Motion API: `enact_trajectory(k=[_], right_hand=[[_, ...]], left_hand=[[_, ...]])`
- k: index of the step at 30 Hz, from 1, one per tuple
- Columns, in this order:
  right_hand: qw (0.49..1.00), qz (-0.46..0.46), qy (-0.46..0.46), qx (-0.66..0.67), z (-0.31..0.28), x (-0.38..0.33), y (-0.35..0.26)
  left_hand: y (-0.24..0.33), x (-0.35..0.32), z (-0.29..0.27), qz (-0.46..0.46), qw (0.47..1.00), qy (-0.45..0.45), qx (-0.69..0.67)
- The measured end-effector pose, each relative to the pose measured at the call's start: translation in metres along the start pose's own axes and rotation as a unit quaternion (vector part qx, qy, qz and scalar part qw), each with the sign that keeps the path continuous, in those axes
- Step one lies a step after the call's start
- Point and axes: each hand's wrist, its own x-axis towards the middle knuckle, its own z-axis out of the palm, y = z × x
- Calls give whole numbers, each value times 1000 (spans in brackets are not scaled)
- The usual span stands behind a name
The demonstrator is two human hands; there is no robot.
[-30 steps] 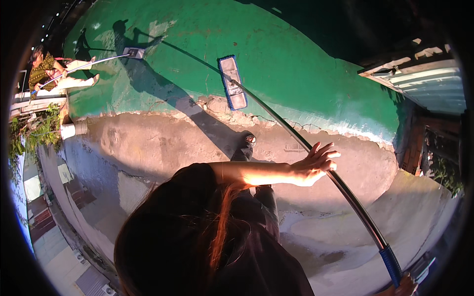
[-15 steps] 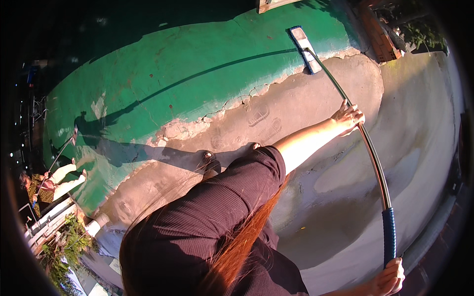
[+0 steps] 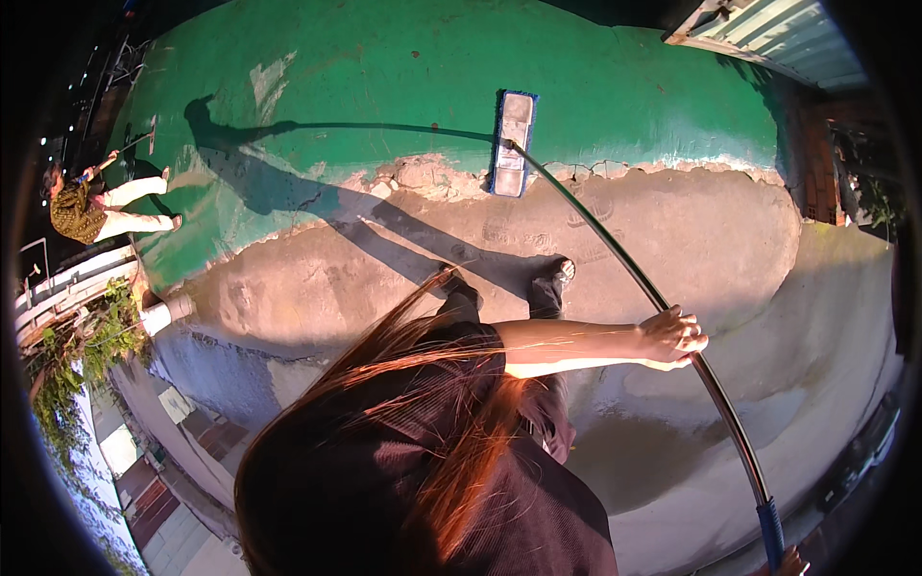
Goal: The person mops a green-painted outdoor floor with a flat mop, then uses a red scoop to pour water from a white bucket onto the floor and washes their feet.
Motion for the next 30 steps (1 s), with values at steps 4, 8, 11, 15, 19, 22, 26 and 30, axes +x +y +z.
enact_trajectory(k=[4, 8, 11, 15, 19, 22, 26, 30], right_hand=[[942, 152, -222, 199, 49, -44, 72], [881, 231, -300, 283, 164, -163, 96], [908, 248, -252, 227, 258, -281, 83], [847, 272, -383, 249, 329, -402, 110], [796, 296, -474, 233, 385, -523, 121], [767, 279, -516, 260, 444, -550, 114], [763, 224, -539, 278, 529, -489, 82], [796, 128, -496, 324, 538, -372, 13]], left_hand=[[-51, -151, -72, -112, 989, 24, 92], [-95, -286, -157, -209, 955, 111, 177], [-123, -380, -211, -286, 921, 151, 218], [-163, -507, -262, -470, 831, 132, 267], [-205, -612, -304, -674, 666, 70, 312], [-238, -645, -349, -725, 622, 116, 272], [-231, -583, -416, -657, 687, 261, 170], [-240, -473, -434, -436, 807, 354, 181]])
